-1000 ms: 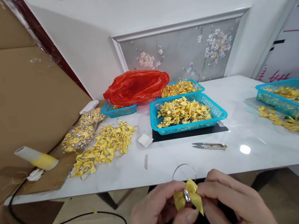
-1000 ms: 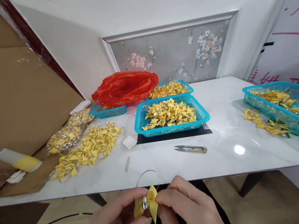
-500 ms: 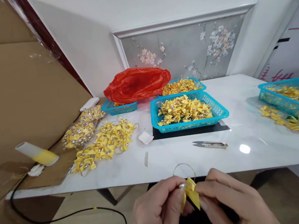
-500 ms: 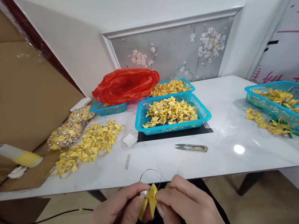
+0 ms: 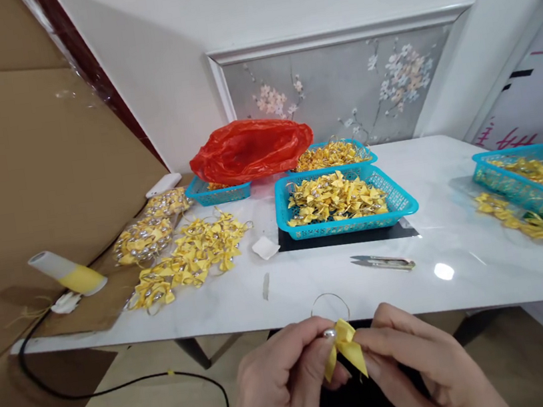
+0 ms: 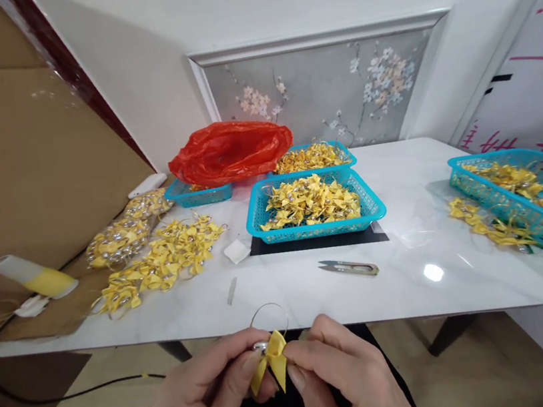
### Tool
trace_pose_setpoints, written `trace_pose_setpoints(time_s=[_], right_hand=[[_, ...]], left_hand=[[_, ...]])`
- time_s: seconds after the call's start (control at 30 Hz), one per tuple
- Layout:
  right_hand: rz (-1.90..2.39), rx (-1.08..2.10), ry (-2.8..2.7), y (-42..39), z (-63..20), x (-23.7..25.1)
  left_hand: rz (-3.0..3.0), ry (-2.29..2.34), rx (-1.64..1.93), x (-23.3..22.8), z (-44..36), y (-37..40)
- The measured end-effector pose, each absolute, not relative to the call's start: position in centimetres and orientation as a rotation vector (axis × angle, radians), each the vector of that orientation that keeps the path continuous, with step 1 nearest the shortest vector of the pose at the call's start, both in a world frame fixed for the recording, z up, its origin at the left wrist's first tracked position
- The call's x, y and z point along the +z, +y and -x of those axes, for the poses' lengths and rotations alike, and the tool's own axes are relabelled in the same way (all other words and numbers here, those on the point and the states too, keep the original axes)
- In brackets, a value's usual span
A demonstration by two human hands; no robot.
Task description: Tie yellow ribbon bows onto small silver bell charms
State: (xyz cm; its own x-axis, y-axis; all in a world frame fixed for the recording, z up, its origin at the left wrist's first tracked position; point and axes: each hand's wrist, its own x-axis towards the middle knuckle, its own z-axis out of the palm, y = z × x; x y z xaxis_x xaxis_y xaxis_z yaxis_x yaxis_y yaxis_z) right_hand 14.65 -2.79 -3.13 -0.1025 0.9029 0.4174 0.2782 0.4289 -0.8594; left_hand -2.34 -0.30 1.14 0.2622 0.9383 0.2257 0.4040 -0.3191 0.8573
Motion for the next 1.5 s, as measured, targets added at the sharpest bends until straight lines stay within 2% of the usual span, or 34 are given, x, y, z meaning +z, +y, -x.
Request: trace_pose_setpoints(time_s=[0.53, 1.13, 1.5], right_hand=[[1.096, 0.737, -1.848, -2.4, -16.1, -3.1], [0.952, 0.819, -1.561, -2.5, -14.7, -4.4], [0.938, 1.012, -1.334, -3.1, -13.5, -5.6]], left_hand=[[-1.787, 1.282, 0.858, 0.6, 2.2, -0.3], [-1.325, 1.215, 0.984, -0.2, 1.5, -1.1], [-1.274, 1.156, 1.133, -1.3, 1.0, -1.2]])
